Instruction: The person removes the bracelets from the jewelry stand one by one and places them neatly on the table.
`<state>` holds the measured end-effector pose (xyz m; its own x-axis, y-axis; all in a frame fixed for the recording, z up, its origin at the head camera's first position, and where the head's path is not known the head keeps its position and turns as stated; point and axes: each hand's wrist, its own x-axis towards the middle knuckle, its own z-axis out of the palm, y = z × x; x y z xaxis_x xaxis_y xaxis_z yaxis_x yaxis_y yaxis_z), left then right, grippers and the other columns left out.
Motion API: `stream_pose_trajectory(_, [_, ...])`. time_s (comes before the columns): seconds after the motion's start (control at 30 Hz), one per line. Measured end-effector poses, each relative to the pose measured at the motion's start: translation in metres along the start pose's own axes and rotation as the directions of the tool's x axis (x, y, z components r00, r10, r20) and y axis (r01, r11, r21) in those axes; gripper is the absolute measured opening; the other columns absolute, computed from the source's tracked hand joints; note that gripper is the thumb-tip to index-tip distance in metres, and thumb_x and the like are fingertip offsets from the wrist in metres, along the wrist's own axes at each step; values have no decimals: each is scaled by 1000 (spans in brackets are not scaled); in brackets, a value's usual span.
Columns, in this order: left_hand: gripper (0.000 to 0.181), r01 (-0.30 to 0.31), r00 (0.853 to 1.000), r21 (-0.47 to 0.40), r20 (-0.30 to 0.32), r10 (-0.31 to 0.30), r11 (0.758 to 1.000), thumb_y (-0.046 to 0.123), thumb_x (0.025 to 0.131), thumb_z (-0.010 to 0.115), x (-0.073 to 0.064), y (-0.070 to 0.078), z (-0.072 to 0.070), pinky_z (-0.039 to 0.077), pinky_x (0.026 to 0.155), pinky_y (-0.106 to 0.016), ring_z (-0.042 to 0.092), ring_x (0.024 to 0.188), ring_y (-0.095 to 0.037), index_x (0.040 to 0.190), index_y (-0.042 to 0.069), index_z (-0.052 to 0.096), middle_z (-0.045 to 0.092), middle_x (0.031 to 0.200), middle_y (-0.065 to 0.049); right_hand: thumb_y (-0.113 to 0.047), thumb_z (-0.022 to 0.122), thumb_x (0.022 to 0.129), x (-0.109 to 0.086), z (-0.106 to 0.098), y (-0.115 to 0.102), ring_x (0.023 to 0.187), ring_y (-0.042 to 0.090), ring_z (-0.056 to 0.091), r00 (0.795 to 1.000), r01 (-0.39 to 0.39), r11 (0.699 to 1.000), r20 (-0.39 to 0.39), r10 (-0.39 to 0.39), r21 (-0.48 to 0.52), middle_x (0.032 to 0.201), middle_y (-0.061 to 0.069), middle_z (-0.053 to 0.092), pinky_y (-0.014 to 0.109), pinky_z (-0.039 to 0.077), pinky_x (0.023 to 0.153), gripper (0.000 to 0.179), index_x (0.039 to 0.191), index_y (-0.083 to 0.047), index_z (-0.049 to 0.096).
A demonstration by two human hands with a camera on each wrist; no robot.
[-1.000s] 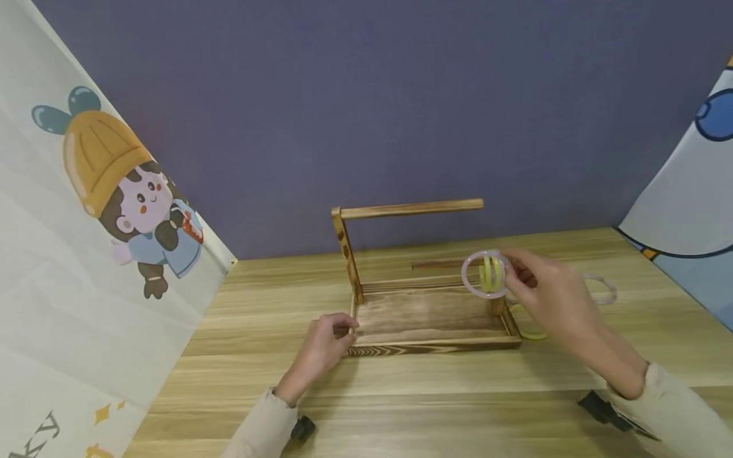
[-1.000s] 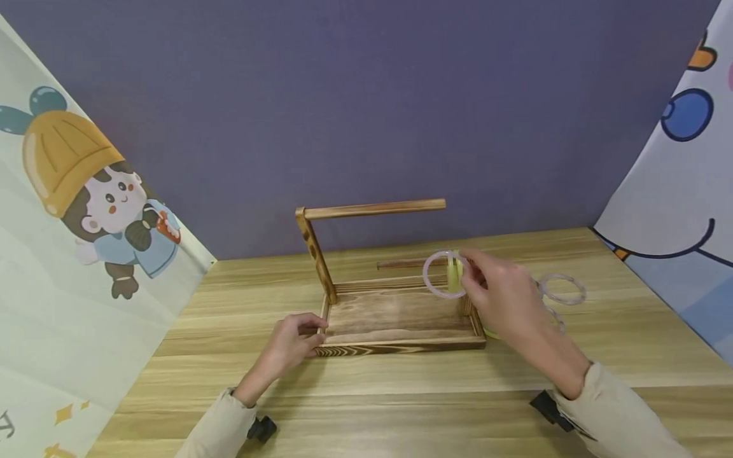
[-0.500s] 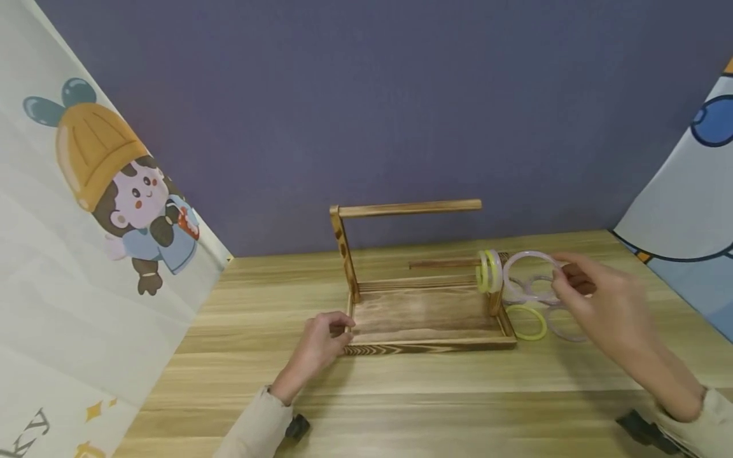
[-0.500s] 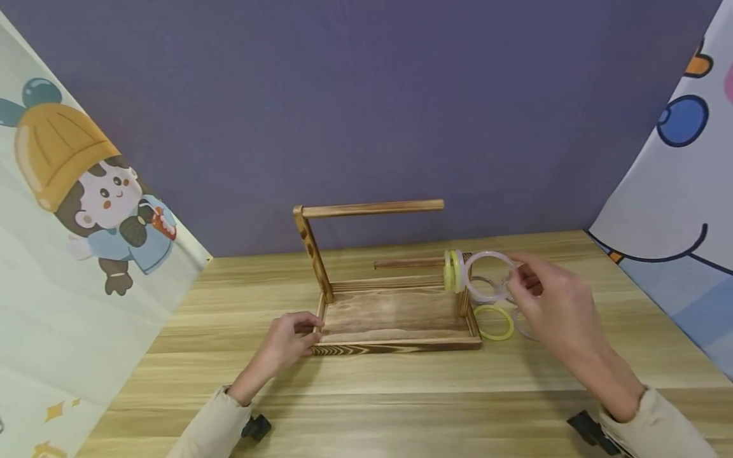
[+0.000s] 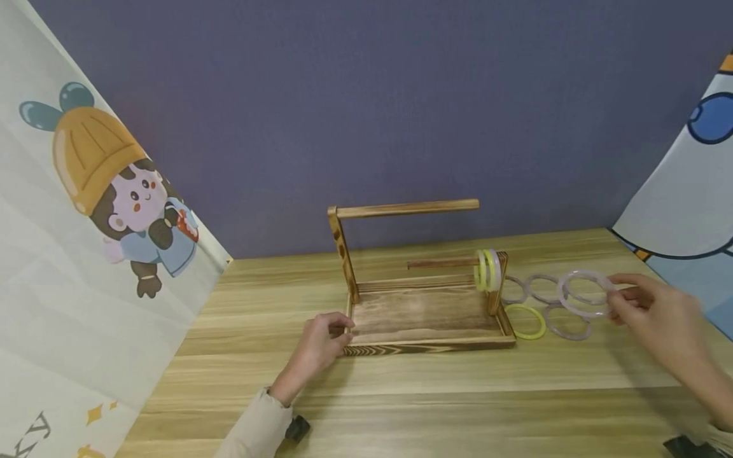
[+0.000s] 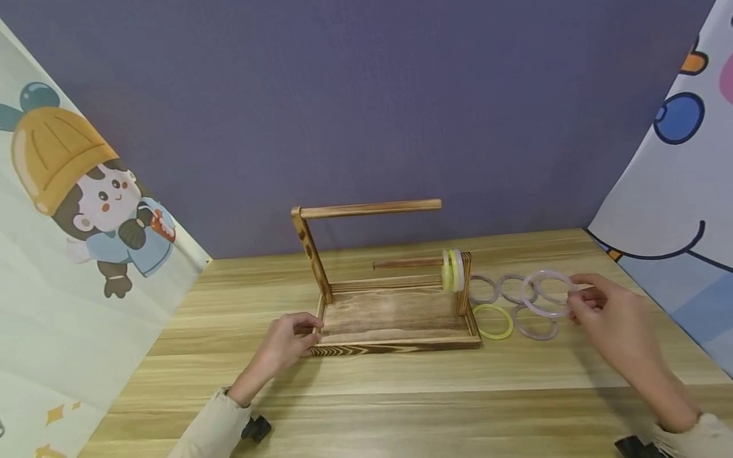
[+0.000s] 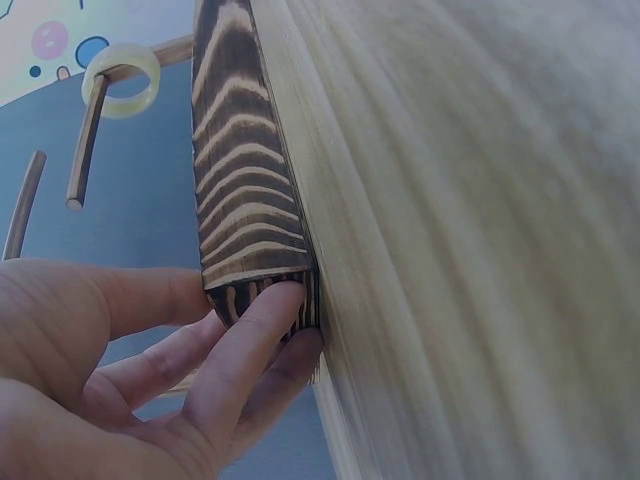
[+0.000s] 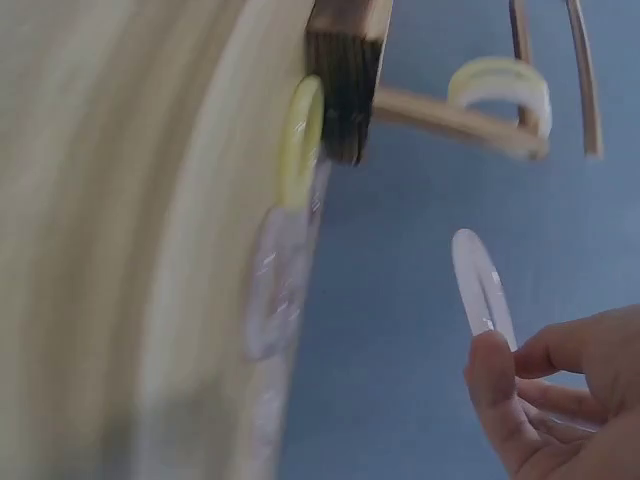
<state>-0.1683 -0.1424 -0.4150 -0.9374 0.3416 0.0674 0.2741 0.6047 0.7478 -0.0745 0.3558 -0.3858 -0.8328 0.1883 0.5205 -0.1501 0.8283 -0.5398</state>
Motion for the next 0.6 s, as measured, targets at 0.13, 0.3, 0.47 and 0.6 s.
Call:
stream_pose_trajectory(0.13, [16,-5,1000,8,0,5,1000,0,91,69,0,-1,0,60,78,-36,69,100,-30,105,3,72,72,106,-13,4,62,93,-5,1,22,48,-10,54,996,-75,996,34,77,-47,78,30,69,13,44,41,26,118,14,59])
stream_pose_trajectory(0.3, [15,-9,1000,5,1,9,1000,0,91,69,0,-1,0,60,79,-38,69,101,-31,105,3,72,72,108,-14,-1,61,96,-6,4,43,46,-3,58,988,-131,988,76,137,-80,79,28,70,13,45,42,29,119,17,57])
stream_pose_trajectory(0.47, [16,-9,1000,4,4,9,1000,0,90,69,0,-1,1,60,80,-38,68,101,-30,105,3,72,72,107,-13,-2,57,98,-6,8,63,47,3,61,965,-232,970,113,238,-68,80,29,69,22,51,43,33,123,20,53])
stream_pose_trajectory(0.6, [16,-15,1000,5,2,15,1000,0,90,68,1,-2,0,60,81,-38,69,100,-29,105,3,72,72,107,-13,-2,55,99,-6,8,76,48,5,62,949,-280,959,143,282,-36,73,24,70,23,52,45,35,124,23,50])
